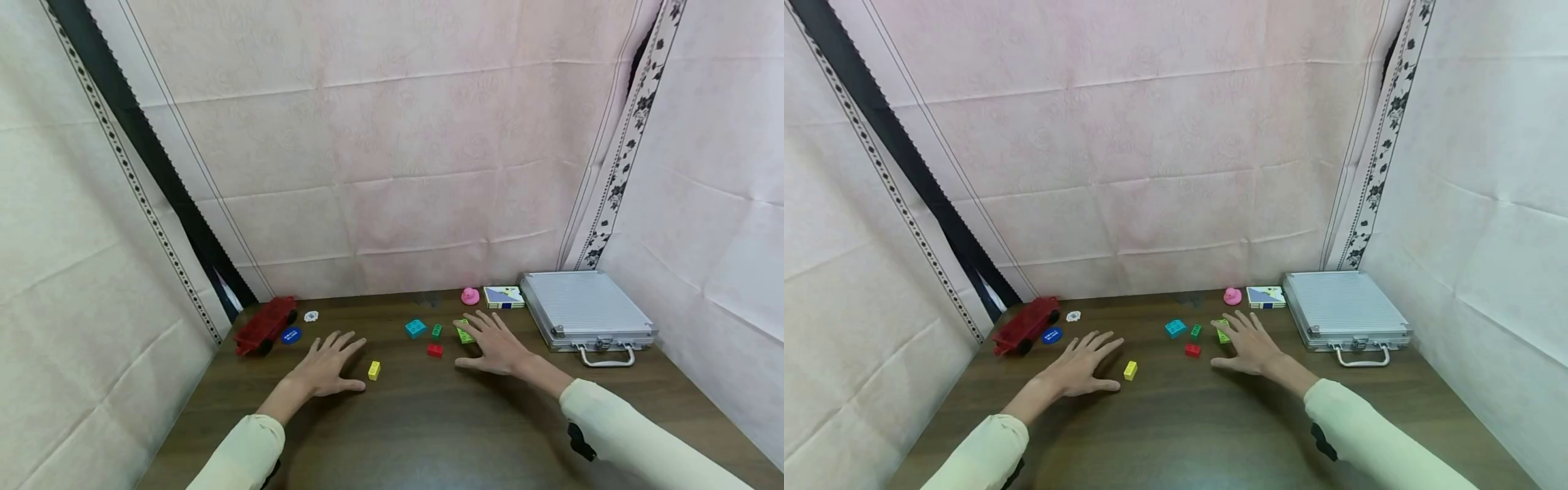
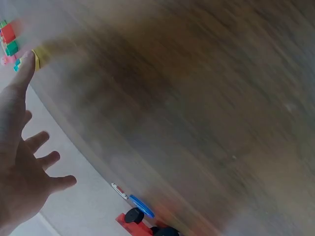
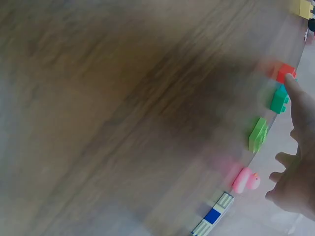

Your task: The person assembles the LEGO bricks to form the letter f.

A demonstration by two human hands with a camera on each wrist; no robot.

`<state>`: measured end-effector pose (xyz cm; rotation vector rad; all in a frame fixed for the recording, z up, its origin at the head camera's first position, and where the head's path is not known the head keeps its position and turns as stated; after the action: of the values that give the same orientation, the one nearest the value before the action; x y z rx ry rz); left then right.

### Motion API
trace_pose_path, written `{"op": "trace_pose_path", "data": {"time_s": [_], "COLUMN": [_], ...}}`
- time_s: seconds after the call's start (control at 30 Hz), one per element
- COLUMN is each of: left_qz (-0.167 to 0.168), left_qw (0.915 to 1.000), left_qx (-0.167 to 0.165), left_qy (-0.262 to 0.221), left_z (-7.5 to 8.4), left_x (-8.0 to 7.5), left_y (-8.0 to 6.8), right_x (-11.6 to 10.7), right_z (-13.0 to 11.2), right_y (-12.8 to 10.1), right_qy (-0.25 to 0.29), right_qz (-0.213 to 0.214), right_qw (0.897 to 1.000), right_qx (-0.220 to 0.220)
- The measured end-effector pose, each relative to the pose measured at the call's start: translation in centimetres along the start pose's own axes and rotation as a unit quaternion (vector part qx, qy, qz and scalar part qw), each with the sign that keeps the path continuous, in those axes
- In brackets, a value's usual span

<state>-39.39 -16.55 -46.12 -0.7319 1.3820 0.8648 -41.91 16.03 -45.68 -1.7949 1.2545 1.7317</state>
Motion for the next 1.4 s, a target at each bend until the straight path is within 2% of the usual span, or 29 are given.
{"op": "trace_pose_path", "data": {"time_s": [0.17,0.27,0.43,0.57,0.83,1.17,1.4], "left_qz": [-0.002,-0.001,-0.015,-0.022,-0.007,-0.002,0.002], "left_qw": [0.9994,0.9984,0.9949,0.9911,0.9861,0.9734,0.9717], "left_qx": [0.027,0.042,0.038,0.032,0.031,0.018,0.02], "left_qy": [-0.021,-0.038,-0.092,-0.128,-0.163,-0.229,-0.235], "left_z": [1.0,1.4,1.7,2.0,2.6,3.6,4.2], "left_x": [0.1,0.3,0.9,1.1,1.3,1.6,1.7], "left_y": [0.3,0.6,0.9,1.1,2.4,4.1,4.8], "right_x": [0.2,0.5,1.4,1.8,2.6,2.6,2.1], "right_z": [-1.4,-2.3,-3.2,-3.8,-3.9,-4.3,-5.0], "right_y": [0.6,0.9,1.3,1.8,2.6,3.0,3.1], "right_qy": [0.026,0.021,0.025,0.049,0.069,0.1,0.11], "right_qz": [-0.003,-0.002,-0.019,-0.038,-0.085,-0.054,-0.033], "right_qw": [0.999,0.997,0.995,0.994,0.993,0.993,0.993], "right_qx": [-0.041,-0.072,-0.094,-0.094,-0.043,-0.034,-0.011]}}
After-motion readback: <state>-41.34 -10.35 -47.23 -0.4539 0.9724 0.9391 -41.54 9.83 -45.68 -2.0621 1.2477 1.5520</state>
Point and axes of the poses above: each hand's wrist, its own y-axis towards the middle knuckle, its own x-axis out of the palm, z = x × y, the point moved 8 cm from there along y, towards the middle knuckle, and after that the axes turned 2 degrees about y, right-handed, at the moved point
